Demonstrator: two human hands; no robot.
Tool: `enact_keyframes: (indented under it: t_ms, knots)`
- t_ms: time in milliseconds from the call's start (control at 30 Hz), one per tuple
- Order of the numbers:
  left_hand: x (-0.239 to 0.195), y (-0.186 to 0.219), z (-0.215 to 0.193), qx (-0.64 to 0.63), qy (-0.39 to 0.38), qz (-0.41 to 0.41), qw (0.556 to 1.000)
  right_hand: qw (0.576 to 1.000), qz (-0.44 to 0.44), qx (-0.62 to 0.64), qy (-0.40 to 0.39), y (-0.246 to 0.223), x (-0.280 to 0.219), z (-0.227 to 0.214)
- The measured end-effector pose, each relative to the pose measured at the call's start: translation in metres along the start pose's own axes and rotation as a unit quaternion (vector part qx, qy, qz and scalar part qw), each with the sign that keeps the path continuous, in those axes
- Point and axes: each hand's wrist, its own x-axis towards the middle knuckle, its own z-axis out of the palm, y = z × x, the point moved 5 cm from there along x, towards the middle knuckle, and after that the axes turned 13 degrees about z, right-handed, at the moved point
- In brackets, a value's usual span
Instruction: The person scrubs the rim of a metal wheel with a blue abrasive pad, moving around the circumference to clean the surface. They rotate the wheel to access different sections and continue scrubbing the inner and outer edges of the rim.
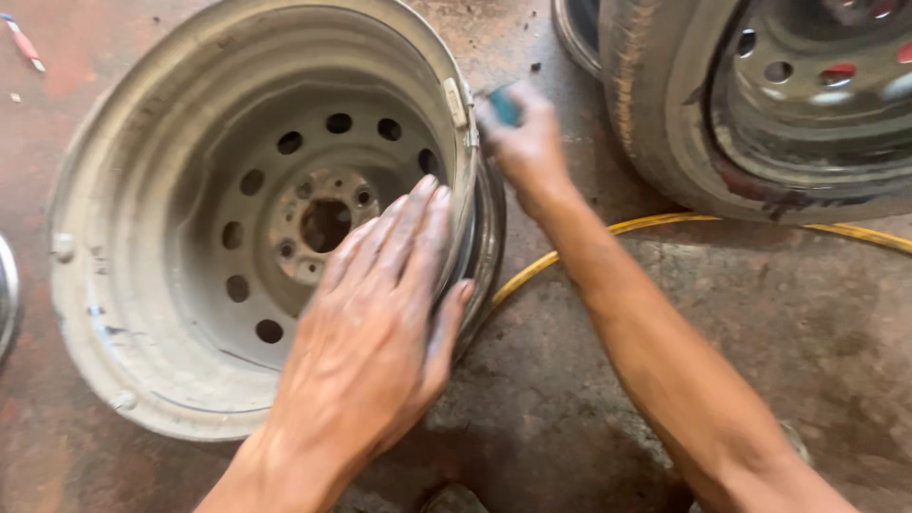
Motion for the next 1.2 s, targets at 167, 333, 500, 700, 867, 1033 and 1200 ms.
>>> enact_keyframes:
  t_ms: [167, 333, 500, 700, 867, 1033, 1200]
  knots:
    - [-0.074, -0.028, -0.011, 0.175, -0.238, -0.103, 0.95, 0.991, -0.001, 0.096, 0.091, -0.017, -0.096, -0.018]
    - [-0.056, -0.013, -0.009, 0.19, -0.145, -0.073, 0.968, 0.96, -0.105, 0.209, 0.151, -0.015, -0.101, 0.034]
    - [0.003, 0.006, 0.019, 0.182, -0.085, -0.141, 0.969, 0.981, -0.109, 0.147, 0.062, -0.029, -0.009, 0.019]
    - [0.016, 0.005, 0.005, 0.141, -0.032, -0.136, 0.98, 0.989, 0.058, -0.109, 0.08, 0.018, -0.047, -0.015]
    - [0.018, 0.004, 0.009, 0.118, -0.058, -0.15, 0.98, 0.994, 0.069, -0.077, -0.016, 0.007, 0.011, 0.01]
    - [0.023, -0.006, 0.01, 0.04, -0.166, -0.144, 0.975, 0.995, -0.01, -0.072, 0.066, 0.032, -0.071, -0.009]
    - [0.022, -0.006, 0.011, 0.031, -0.139, -0.138, 0.98, 0.991, 0.014, -0.122, 0.06, 0.039, -0.035, -0.007]
